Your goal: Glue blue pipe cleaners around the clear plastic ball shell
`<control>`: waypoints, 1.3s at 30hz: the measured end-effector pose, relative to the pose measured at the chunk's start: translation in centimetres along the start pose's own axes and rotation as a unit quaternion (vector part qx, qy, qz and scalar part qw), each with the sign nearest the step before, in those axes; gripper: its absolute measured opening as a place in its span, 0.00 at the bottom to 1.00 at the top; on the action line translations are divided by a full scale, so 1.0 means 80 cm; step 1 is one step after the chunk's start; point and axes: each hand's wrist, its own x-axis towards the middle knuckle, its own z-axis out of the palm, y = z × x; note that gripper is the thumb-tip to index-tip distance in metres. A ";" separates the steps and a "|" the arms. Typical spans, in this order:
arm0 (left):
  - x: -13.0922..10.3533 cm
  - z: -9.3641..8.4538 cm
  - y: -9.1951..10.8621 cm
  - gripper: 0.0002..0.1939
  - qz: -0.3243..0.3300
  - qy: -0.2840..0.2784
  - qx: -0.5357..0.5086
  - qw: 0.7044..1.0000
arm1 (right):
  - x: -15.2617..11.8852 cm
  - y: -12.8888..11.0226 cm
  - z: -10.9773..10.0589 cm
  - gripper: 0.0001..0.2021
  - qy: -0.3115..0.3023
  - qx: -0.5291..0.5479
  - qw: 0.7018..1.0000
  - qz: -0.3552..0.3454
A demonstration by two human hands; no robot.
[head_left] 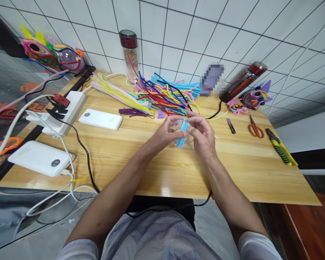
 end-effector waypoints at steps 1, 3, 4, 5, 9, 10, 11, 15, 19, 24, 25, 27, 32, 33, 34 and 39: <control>0.001 0.000 -0.001 0.35 0.005 0.007 0.002 1.000 | 0.000 -0.001 0.000 0.12 0.005 0.011 1.000 0.004; 0.004 -0.001 -0.005 0.35 0.014 0.024 0.000 1.000 | 0.000 -0.004 -0.001 0.16 0.022 0.031 0.999 0.016; 0.006 -0.001 -0.007 0.35 0.016 0.036 -0.004 0.999 | 0.001 -0.005 -0.002 0.17 0.033 0.038 0.998 0.023; 0.008 -0.002 -0.009 0.35 0.017 0.048 -0.008 0.999 | 0.001 -0.007 -0.003 0.18 0.046 0.044 0.998 0.031; 0.014 -0.007 -0.016 0.37 0.027 0.083 -0.017 0.996 | 0.006 -0.015 -0.013 0.20 0.079 0.056 0.993 0.070; 0.015 -0.008 -0.018 0.38 0.032 0.087 -0.018 0.996 | 0.007 -0.018 -0.016 0.19 0.082 0.056 0.992 0.081; 0.017 -0.008 -0.020 0.39 0.038 0.090 -0.019 0.995 | 0.007 -0.021 -0.019 0.19 0.084 0.053 0.991 0.089; 0.019 -0.011 -0.025 0.40 0.053 0.085 -0.020 0.995 | 0.010 -0.038 -0.033 0.19 0.124 0.015 0.990 0.071; 0.016 -0.011 -0.020 0.41 0.089 0.090 0.005 0.992 | 0.003 -0.050 -0.063 0.18 0.182 -0.036 0.982 0.021; 0.007 -0.004 -0.014 0.41 0.134 0.096 0.056 0.985 | -0.023 -0.042 -0.113 0.26 0.171 -0.254 0.944 0.122; 0.006 -0.003 -0.014 0.41 0.145 0.097 0.064 0.983 | -0.027 -0.039 -0.119 0.27 0.141 -0.328 0.920 0.163; 0.005 0.000 -0.015 0.42 0.168 0.103 0.077 0.977 | -0.032 -0.033 -0.121 0.26 0.070 -0.464 0.850 0.238; 0.004 0.002 -0.021 0.42 0.216 0.117 0.110 0.963 | -0.025 -0.025 -0.089 0.25 -0.013 -0.622 0.713 0.322; 0.004 0.002 -0.021 0.42 0.220 0.119 0.114 0.961 | -0.024 -0.023 -0.082 0.27 -0.013 -0.630 0.704 0.327; 0.004 0.001 -0.021 0.42 0.223 0.121 0.115 0.960 | -0.023 -0.020 -0.077 0.28 -0.009 -0.630 0.702 0.332; 0.003 -0.001 -0.019 0.41 0.231 0.117 0.111 0.960 | -0.024 0.003 -0.077 0.25 0.089 -0.493 0.795 0.341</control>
